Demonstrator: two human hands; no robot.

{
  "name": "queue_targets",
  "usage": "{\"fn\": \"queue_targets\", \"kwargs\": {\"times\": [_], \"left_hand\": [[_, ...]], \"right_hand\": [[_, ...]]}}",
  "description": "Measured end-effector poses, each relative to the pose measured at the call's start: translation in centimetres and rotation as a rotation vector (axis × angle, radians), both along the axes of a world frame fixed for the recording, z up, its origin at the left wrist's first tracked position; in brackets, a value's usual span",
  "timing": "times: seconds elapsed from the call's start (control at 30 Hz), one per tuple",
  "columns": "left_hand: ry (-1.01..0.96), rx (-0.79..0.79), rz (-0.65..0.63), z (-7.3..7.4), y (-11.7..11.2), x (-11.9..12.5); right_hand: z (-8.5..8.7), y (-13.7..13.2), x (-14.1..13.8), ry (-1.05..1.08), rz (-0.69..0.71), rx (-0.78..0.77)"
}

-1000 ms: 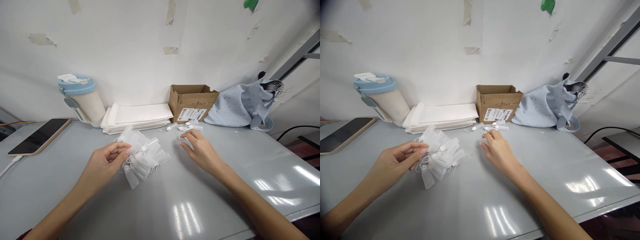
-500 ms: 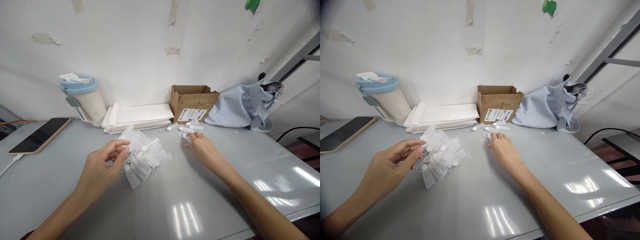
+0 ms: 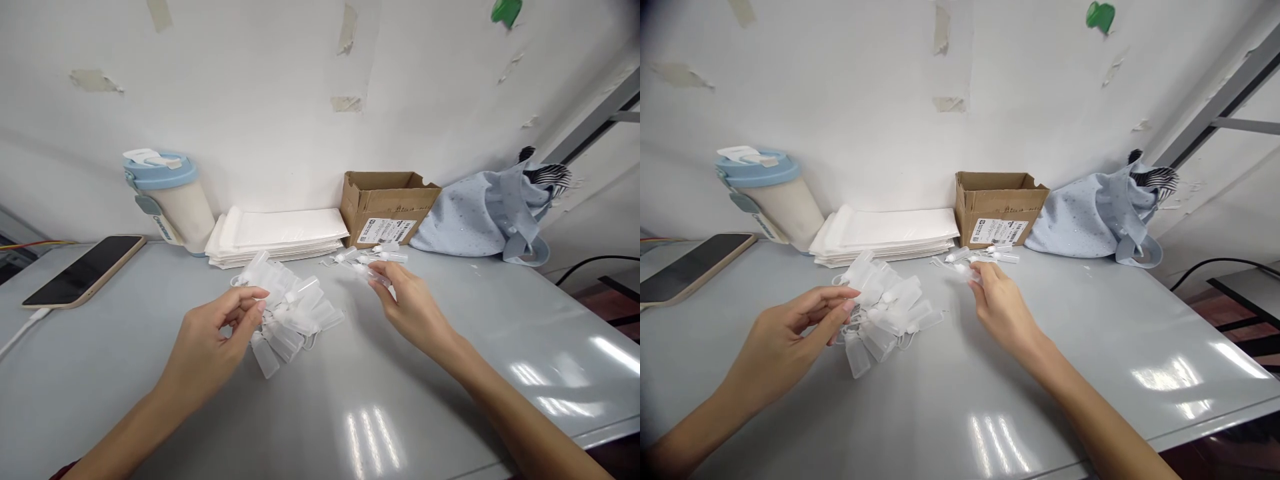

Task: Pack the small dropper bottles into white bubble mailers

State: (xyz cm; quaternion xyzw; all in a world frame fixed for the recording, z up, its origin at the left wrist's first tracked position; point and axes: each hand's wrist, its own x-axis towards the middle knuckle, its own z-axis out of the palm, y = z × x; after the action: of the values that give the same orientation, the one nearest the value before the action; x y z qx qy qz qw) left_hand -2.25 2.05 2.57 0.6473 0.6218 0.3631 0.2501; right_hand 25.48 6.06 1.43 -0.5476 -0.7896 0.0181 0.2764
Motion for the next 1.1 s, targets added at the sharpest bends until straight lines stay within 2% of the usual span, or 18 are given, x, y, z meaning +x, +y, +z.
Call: {"fn": "queue_targets", "kwargs": {"times": [0.13,0.4,0.53,0.73,0.93,1.1], "left_hand": [[0.017,-0.007,-0.042,0.1,-0.2,0.1],[0.03,0.005,-0.232,-0.1,-1.0,0.4],[0.035,-0.009,-0.295,0.3,-1.2,0.6],[0.043,0.001,-0.301,0.5,-1.2,0.6],[0.057,0.014,-0.452,0.5,-1.1,0.8],[0.066,0.019,-0.487,0.6,-1.1,1.0]], "right_hand": [[0.4,-1.0,-0.9,0.081,0.162,0.117],[0.4,-3.1,-2.9,0.136,0.464,0.255],[0.4,-3.4,-3.3,0.129,0.494,0.276],[0.4,-3.5,-3.4,0.134,0.501,0.274],[0.6,-3.8,-3.4,0.133,0.538,0.242],[0.5,-4.0,-3.5,0.135,0.549,0.231]]}}
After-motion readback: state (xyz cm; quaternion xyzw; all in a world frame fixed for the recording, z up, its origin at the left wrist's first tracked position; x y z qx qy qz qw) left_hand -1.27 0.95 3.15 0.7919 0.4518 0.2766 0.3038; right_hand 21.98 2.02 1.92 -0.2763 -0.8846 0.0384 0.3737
